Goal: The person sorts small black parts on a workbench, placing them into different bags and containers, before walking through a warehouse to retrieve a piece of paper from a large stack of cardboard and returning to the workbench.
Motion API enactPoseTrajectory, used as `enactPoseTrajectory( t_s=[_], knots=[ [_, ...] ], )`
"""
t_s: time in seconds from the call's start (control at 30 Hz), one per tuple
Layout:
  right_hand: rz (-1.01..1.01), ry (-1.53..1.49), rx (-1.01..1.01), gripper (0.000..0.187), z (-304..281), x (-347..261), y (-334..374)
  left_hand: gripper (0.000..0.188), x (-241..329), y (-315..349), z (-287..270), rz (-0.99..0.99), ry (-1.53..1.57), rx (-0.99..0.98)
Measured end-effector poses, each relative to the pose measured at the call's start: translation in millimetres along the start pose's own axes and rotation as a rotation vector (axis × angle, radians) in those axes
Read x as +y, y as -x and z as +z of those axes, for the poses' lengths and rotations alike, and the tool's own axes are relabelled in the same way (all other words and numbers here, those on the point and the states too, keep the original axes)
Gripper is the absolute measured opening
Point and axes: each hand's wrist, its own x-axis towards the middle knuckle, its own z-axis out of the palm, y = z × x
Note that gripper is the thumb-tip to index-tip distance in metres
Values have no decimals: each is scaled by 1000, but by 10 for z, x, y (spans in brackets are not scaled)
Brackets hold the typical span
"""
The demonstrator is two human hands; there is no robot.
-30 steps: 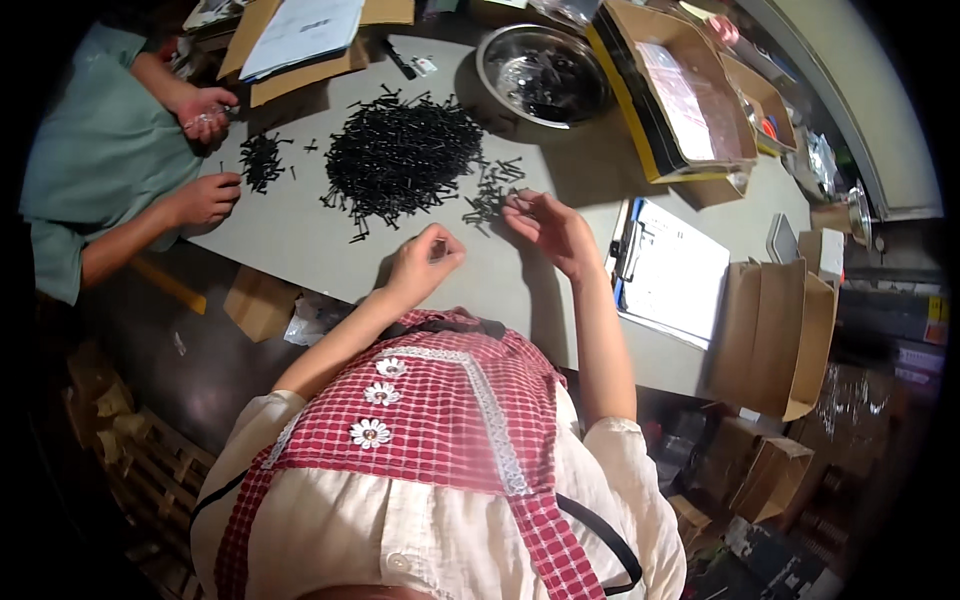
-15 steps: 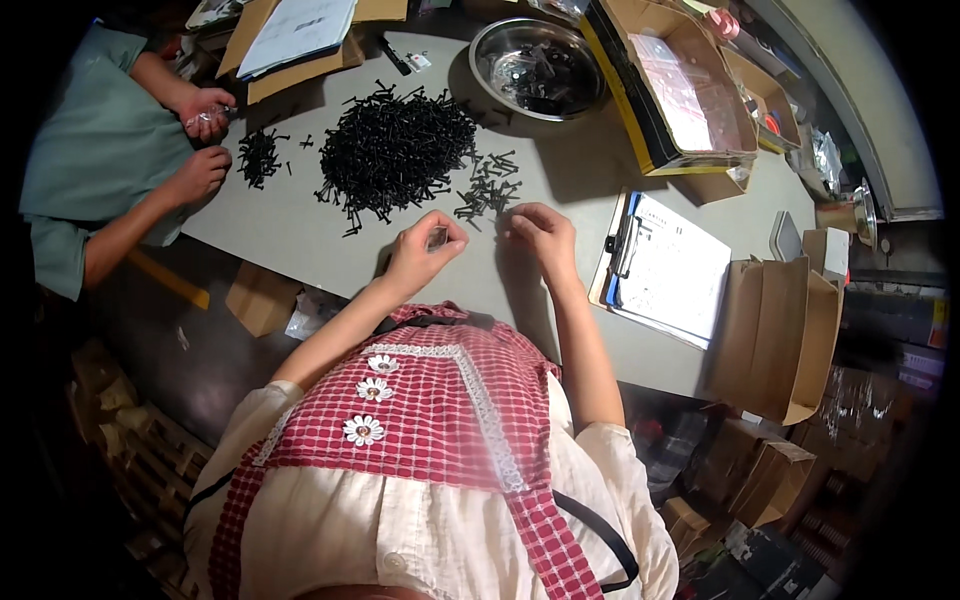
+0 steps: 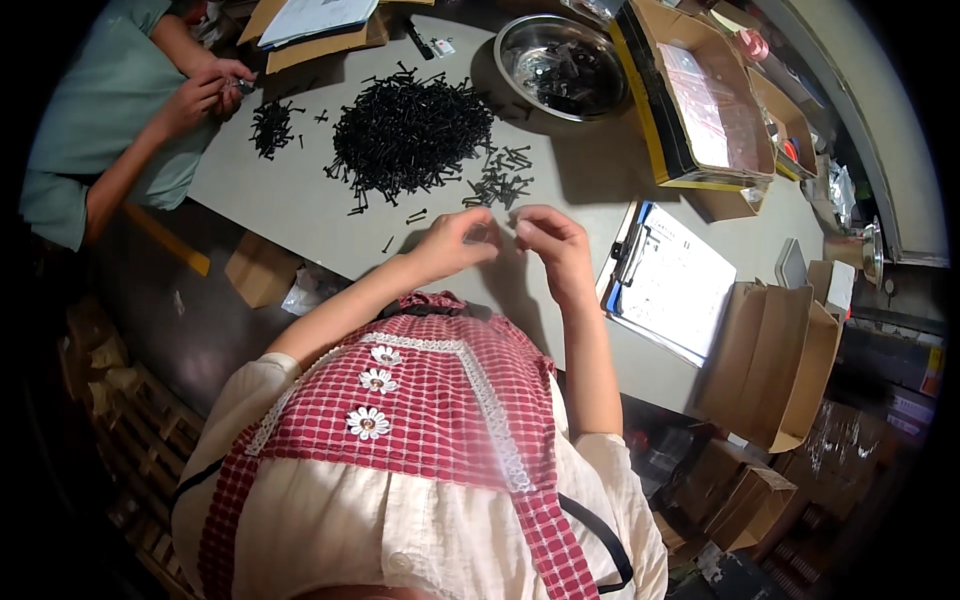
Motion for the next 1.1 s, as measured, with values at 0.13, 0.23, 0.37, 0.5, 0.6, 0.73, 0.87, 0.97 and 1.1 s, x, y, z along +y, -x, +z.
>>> enactPoseTrajectory(
  t_s=[0.13, 0.23, 0.37, 0.5, 0.6, 0.73, 0.87, 0.97, 1.1],
  knots=[
    [-134, 255, -55, 20, 216, -95, 93, 25, 3, -22, 140, 64, 13, 84],
    [-150, 248, 123, 26, 10, -66, 41, 17, 13, 5, 115, 65, 68, 53],
    [-160, 1039, 385, 28, -546, 251, -150, 14, -168, 20, 124, 70, 76, 110],
    [-190, 1413, 243, 29, -382, 332, -172, 14, -226, 34, 133, 104, 55, 199],
    [-245, 1477, 180, 23, -370, 444, -311, 15, -249, 53, 130, 84, 34, 213],
    [-189, 1236, 128, 18, -421, 339, -428, 15, -269, 92, 107, 71, 37, 209],
    [-174, 1115, 140, 16, -482, 186, -333, 15, -246, 122, 78, 111, 127, 207],
    [-344, 1335, 54, 15, -466, 180, -211, 10, -149, 119, 11, 37, 433, 123],
    [-359, 1750, 40, 13, -350, 310, -167, 4, 70, 104, -191, -189, 1183, -70]
  ],
)
